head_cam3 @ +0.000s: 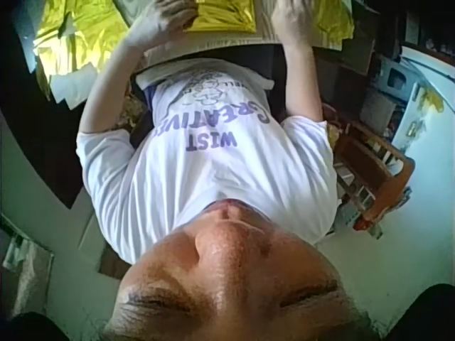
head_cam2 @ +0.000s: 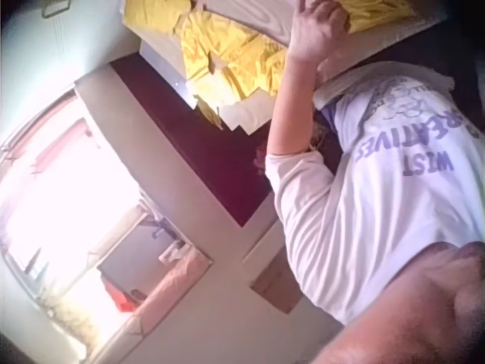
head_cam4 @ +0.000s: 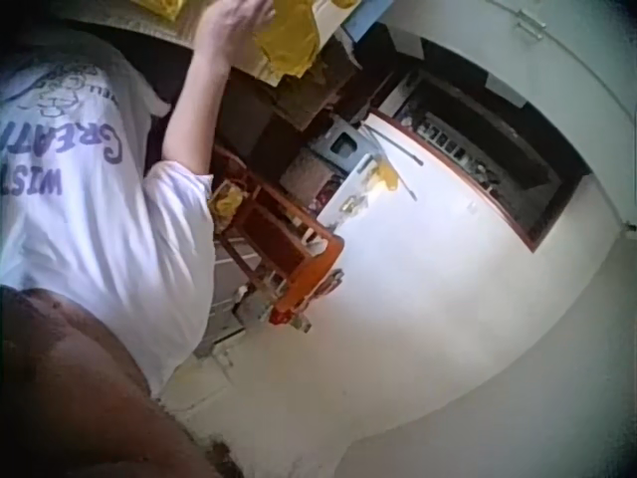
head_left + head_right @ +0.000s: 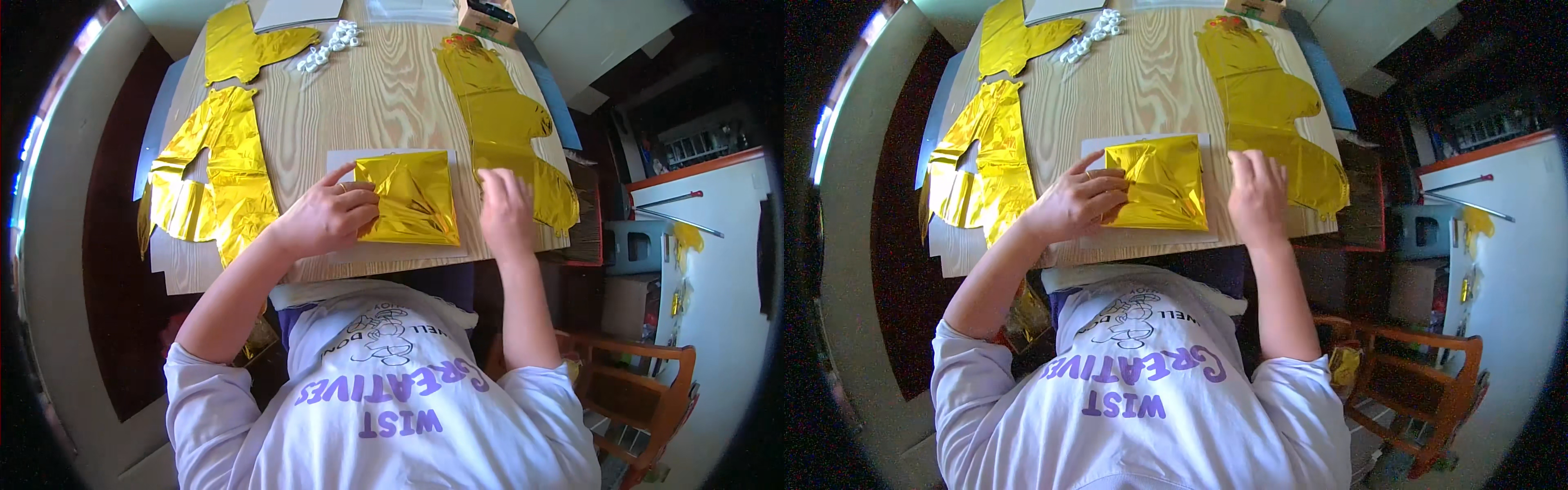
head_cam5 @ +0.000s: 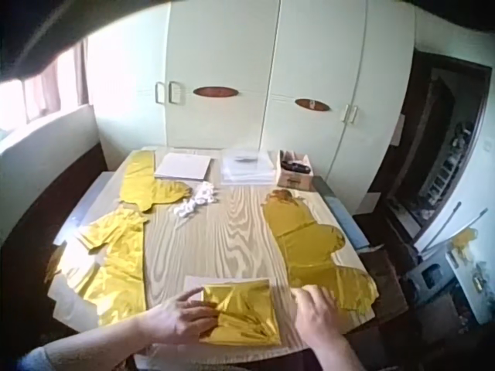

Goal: Manually folding gold foil balloons and placing them into clear plastic bags with instruction cards.

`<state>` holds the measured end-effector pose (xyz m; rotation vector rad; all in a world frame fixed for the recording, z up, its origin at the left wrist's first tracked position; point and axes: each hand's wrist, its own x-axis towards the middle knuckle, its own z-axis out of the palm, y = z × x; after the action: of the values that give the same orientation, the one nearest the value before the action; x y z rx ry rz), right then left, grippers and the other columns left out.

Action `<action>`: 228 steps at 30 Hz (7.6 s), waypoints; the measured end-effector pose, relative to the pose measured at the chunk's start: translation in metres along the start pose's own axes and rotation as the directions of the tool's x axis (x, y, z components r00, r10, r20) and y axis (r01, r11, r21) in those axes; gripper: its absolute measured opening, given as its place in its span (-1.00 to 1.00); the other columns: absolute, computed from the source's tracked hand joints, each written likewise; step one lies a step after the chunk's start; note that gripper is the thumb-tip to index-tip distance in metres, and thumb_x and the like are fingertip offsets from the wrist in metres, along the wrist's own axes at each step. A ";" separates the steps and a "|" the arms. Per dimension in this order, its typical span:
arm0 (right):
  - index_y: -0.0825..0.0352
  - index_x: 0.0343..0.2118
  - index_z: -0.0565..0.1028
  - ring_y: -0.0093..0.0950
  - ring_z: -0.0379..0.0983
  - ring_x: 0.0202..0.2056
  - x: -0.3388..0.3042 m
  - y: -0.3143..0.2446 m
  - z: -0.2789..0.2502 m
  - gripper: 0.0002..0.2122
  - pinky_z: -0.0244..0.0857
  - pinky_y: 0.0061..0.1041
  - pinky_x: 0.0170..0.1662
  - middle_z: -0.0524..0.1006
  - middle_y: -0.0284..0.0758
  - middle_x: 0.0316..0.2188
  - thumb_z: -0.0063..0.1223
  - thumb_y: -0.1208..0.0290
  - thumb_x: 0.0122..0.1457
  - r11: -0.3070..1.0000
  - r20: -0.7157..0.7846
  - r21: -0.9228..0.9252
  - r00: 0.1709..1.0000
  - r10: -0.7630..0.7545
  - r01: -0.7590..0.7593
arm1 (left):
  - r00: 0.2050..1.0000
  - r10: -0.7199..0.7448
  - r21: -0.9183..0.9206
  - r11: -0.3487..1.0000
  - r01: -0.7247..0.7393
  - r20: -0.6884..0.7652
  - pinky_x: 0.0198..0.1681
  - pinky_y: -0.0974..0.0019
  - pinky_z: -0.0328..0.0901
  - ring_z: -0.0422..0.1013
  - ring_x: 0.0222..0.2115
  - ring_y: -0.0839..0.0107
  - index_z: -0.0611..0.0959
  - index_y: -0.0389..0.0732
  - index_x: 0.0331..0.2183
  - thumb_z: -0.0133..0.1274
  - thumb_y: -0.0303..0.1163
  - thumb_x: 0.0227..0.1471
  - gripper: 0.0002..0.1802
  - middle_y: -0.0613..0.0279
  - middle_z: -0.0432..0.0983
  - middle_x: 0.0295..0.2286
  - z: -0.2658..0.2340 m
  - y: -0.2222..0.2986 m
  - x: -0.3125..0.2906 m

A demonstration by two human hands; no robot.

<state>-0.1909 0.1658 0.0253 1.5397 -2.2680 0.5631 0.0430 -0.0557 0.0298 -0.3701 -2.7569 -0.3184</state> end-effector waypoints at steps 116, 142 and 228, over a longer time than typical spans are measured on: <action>0.44 -0.31 0.52 -0.69 0.33 -0.67 -0.004 -0.052 -0.028 -0.80 0.21 -0.63 -0.65 0.52 -0.38 -0.53 0.14 0.36 0.28 0.395 0.854 0.398 0.491 0.170 -0.828 | 0.718 -0.691 0.118 0.709 0.695 -0.079 0.29 -0.09 -0.02 0.18 0.19 -0.13 0.41 -0.24 0.19 0.09 0.05 0.13 -0.25 -0.14 0.30 0.14 0.021 0.065 0.024; 0.38 -0.19 0.54 -0.31 0.55 -0.42 -0.015 -0.052 -0.008 -0.83 0.41 -0.37 -0.29 0.58 -0.21 -0.47 0.16 0.51 0.16 0.779 0.411 0.465 0.882 0.231 -0.421 | 0.903 -0.425 0.028 0.905 0.424 0.059 0.37 -0.14 -0.15 0.01 0.33 -0.02 0.26 -0.15 0.30 0.09 0.08 0.10 -0.13 -0.04 0.13 0.29 0.033 0.050 0.041; 0.19 0.05 0.53 -0.01 0.18 0.22 0.010 -0.042 0.044 -0.62 -0.17 0.12 0.35 0.37 -0.09 0.15 -0.03 0.44 0.15 0.990 0.111 0.080 0.986 -0.124 0.116 | 0.475 -0.804 -0.074 0.483 0.873 0.359 -0.07 0.09 0.44 0.58 -0.21 0.02 0.71 -0.30 -0.29 0.23 -0.06 -0.07 -0.54 -0.11 0.65 -0.29 -0.009 -0.033 0.082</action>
<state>-0.1573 0.1217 -0.0024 1.7744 -2.2410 0.5425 -0.0383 -0.0715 0.0618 1.0834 -2.9398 -0.9211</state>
